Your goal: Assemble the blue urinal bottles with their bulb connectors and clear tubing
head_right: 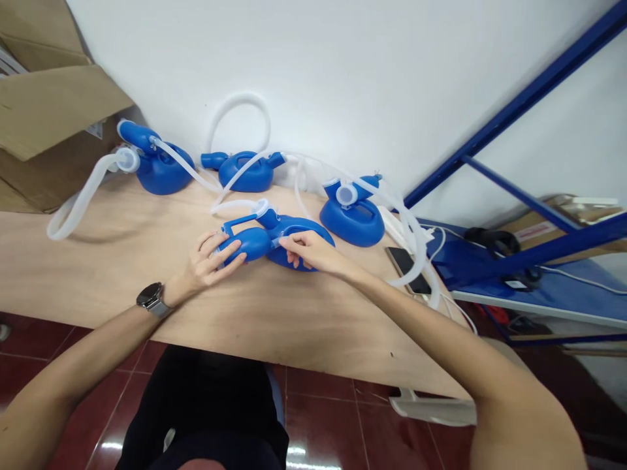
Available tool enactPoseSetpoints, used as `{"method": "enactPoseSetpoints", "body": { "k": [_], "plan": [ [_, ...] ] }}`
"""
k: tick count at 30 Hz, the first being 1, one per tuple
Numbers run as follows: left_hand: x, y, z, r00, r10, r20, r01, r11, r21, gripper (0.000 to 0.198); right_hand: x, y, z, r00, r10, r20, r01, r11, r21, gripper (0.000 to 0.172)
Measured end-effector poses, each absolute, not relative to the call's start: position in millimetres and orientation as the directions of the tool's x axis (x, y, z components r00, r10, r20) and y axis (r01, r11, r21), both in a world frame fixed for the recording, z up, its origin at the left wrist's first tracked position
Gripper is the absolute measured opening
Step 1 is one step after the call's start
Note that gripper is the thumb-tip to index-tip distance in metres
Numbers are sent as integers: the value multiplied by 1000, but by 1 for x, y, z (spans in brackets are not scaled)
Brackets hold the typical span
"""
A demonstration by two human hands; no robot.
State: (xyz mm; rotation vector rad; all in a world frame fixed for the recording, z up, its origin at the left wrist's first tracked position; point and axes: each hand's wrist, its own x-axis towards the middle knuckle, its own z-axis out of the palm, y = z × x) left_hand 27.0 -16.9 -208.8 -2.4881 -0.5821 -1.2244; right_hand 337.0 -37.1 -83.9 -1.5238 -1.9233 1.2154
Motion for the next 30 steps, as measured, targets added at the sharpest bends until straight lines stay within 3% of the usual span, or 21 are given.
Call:
{"method": "enactPoseSetpoints", "body": {
  "k": [2, 4, 6, 8, 11, 13, 16, 19, 21, 23, 26, 28, 30],
  "plan": [
    [27, -18, -208, 547, 247, 800, 511, -856, -85, 54, 344, -37, -80, -398, 916, 52, 710, 343, -615, 46],
    [26, -18, -207, 549, 228, 804, 528, -841, -122, 51, 350, -34, -76, -471, 844, 257, 750, 536, -387, 40],
    [26, -19, -205, 549, 185, 815, 525, -835, -165, 52, 355, -27, -71, -571, 764, 301, 721, 642, -260, 45],
    [25, -20, -203, 542, 154, 826, 512, -840, -180, 56, 358, -15, -66, -664, 719, 206, 667, 694, -270, 45],
    [25, -18, -203, 525, 160, 836, 494, -857, -146, 57, 360, 2, -59, -751, 660, 9, 604, 692, -395, 43],
    [25, -17, -204, 511, 181, 840, 505, -854, -123, 50, 361, 6, -59, -796, 604, -19, 558, 722, -410, 45],
    [26, -16, -205, 458, 254, 852, 549, -834, -47, 41, 361, -1, -72, -793, 575, 200, 528, 813, -245, 47],
    [26, -17, -203, 369, 296, 881, 569, -822, 38, 48, 358, -20, -96, -686, 502, 527, 583, 812, -14, 25],
    [25, -18, -203, 349, 285, 893, 568, -822, 40, 53, 357, -29, -109, -591, 463, 661, 655, 754, 57, 19],
    [23, -17, -202, 376, 268, 887, 556, -831, 16, 54, 356, -33, -115, -517, 503, 692, 717, 696, 30, 25],
    [18, -9, -200, 357, 283, 890, 588, -809, 22, 57, 352, -29, -107, -544, 661, 517, 697, 699, -161, 32],
    [16, -5, -194, 194, 293, 936, 661, -744, 97, 66, 346, -26, -98, -560, 736, 380, 661, 673, -332, 35],
    [16, -6, -184, -43, 254, 966, 723, -660, 205, 71, 336, -26, -90, -492, 797, 349, 639, 604, -477, 38]
  ]
}}
